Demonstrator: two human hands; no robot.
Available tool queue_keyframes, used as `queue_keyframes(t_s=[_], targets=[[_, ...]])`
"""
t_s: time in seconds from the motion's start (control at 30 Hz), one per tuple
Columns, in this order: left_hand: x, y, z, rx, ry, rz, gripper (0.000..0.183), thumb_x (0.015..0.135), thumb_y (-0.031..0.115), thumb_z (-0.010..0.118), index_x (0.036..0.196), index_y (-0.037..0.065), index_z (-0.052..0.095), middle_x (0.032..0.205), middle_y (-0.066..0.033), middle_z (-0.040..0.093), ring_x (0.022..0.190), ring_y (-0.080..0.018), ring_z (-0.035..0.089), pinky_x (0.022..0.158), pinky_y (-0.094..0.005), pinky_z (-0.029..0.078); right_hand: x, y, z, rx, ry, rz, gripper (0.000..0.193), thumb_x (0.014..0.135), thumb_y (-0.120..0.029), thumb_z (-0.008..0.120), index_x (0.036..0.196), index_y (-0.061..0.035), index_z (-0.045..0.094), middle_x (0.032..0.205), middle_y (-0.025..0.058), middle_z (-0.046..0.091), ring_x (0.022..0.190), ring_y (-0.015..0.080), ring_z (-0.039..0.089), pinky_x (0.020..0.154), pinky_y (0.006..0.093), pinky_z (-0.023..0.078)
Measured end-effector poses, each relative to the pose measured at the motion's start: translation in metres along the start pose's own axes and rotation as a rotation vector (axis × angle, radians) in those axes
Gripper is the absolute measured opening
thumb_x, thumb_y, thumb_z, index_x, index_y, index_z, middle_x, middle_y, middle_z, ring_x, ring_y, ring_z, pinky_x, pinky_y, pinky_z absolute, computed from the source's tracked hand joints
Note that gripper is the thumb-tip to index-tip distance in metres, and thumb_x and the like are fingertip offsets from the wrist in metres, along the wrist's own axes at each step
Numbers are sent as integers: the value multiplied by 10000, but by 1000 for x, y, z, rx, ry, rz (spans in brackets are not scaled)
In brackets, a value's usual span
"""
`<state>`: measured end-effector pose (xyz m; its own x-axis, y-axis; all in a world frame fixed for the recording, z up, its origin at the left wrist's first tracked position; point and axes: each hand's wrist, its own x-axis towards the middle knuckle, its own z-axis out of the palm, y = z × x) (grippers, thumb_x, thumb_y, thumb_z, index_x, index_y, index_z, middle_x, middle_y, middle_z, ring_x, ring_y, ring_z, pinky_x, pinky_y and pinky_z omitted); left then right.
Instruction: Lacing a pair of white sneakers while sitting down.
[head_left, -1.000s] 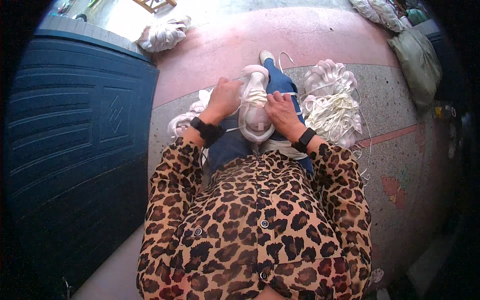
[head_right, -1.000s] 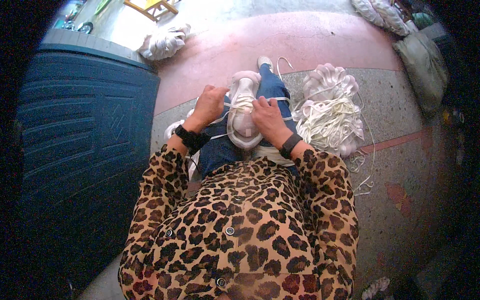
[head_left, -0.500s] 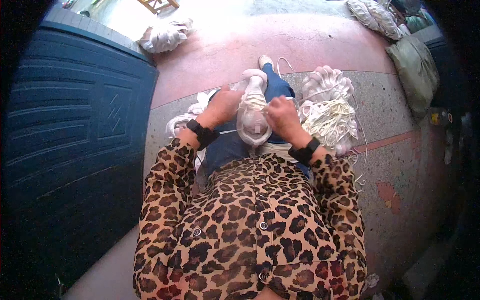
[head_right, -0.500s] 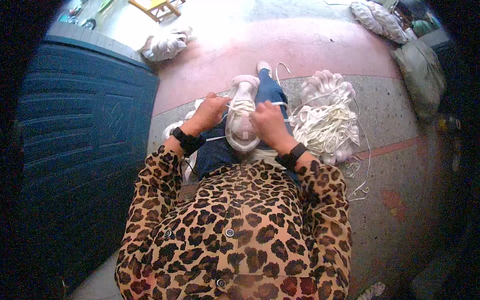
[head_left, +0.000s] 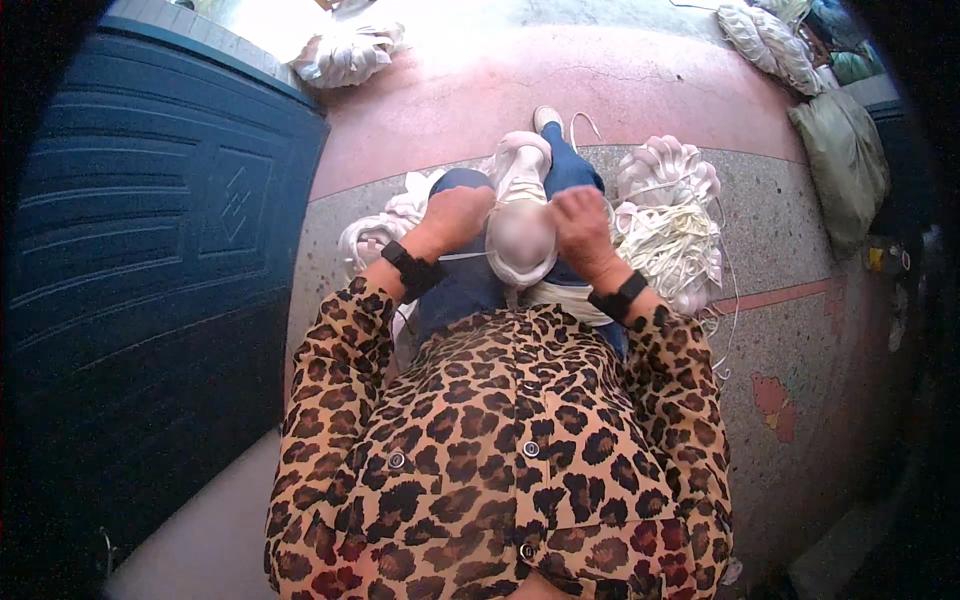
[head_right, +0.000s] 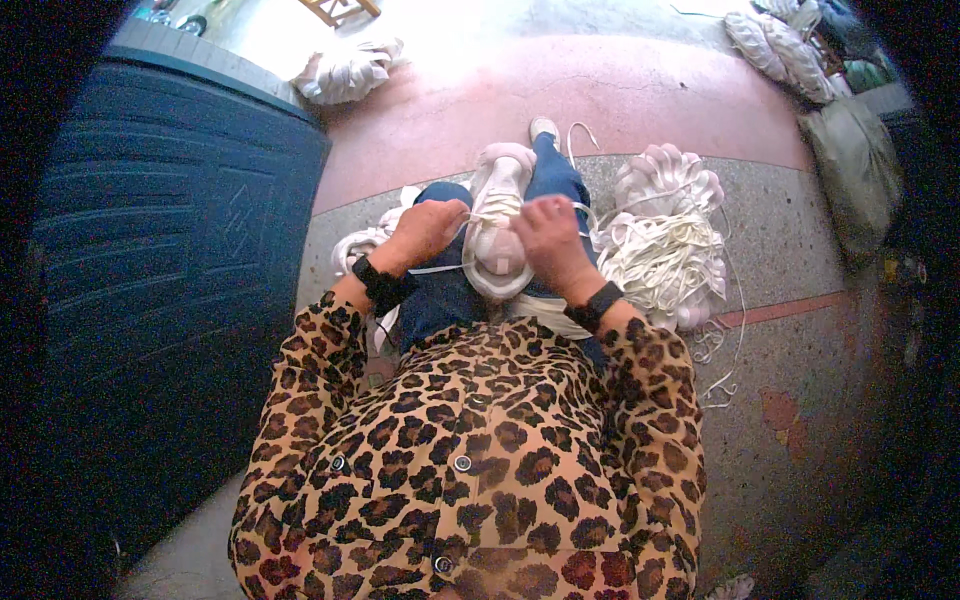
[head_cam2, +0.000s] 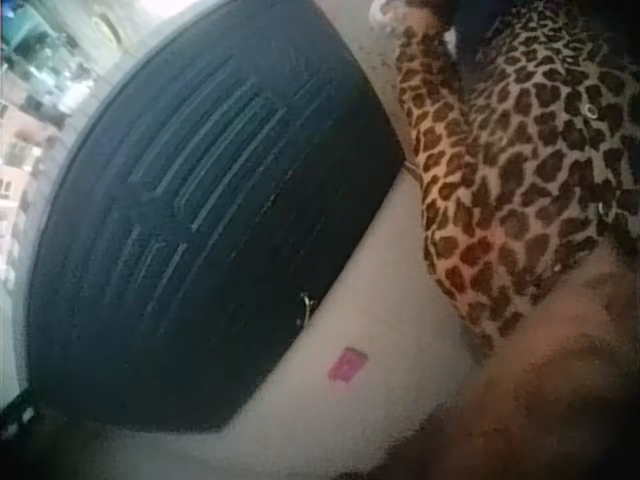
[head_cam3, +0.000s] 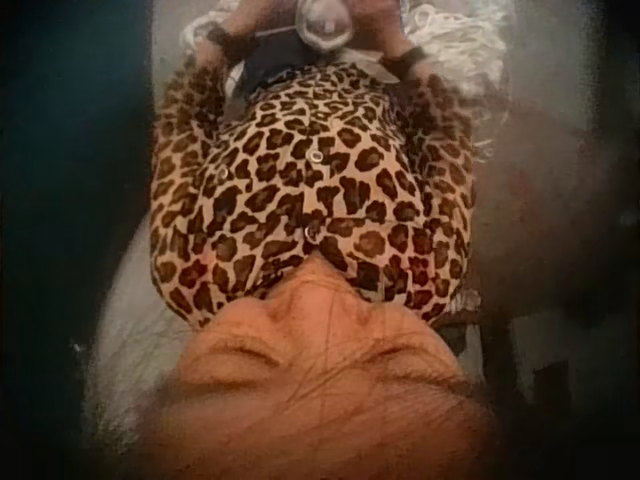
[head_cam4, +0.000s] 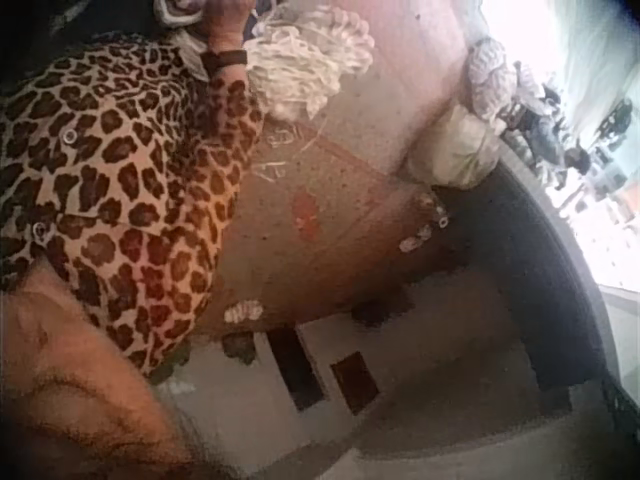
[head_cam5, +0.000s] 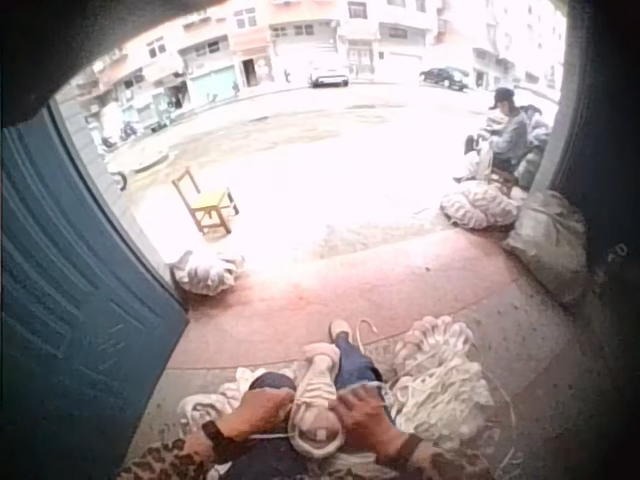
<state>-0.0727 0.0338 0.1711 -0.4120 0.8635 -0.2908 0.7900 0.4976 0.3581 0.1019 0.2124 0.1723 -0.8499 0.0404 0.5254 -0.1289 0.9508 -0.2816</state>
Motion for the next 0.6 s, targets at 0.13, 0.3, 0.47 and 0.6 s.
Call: queue_keyframes(t_s=[0.13, 0.3, 0.47, 0.6], targets=[[-5, 4, 6, -139, 51, -99, 242, 964, 278, 527, 995, 74, 654, 895, -221, 683, 858, -432, 653, 734, -500, 526, 62, 4, -104, 189, 473, 112, 116, 862, 39, 549, 921, -40, 610, 938, 125, 634, 926, 283, 619, 808, 387, 498], [-3, 6, 5, -226, 68, -132, 243, 930, 250, 573, 1001, 52, 696, 908, -225, 689, 869, -405, 669, 755, -470, 536, 77, -20, -182, 1101, 897, 370, 167, 1031, -137, 472, 927, -13, 514, 723, 84, 549, 483, 146, 482, 451, 277, 448], [-3, 2, 12, -272, 88, -120, 272, 930, 276, 539, 966, 59, 699, 930, -215, 691, 892, -413, 666, 782, -496, 532, 36, -6, -70, 1270, 163, 1040, 84, 954, -171, 564, 971, -97, 599, 736, -55, 484, 548, 38, 406, 444, 203, 332], [-1, -5, 20, -272, 120, -100, 280, 933, 296, 531, 941, 71, 698, 932, -216, 690, 897, -423, 661, 786, -512, 528, 5, -21, 18, 1103, -451, 1038, 227, 946, -223, 575, 924, -18, 671, 717, 37, 588, 585, 112, 522, 531, 264, 403]])
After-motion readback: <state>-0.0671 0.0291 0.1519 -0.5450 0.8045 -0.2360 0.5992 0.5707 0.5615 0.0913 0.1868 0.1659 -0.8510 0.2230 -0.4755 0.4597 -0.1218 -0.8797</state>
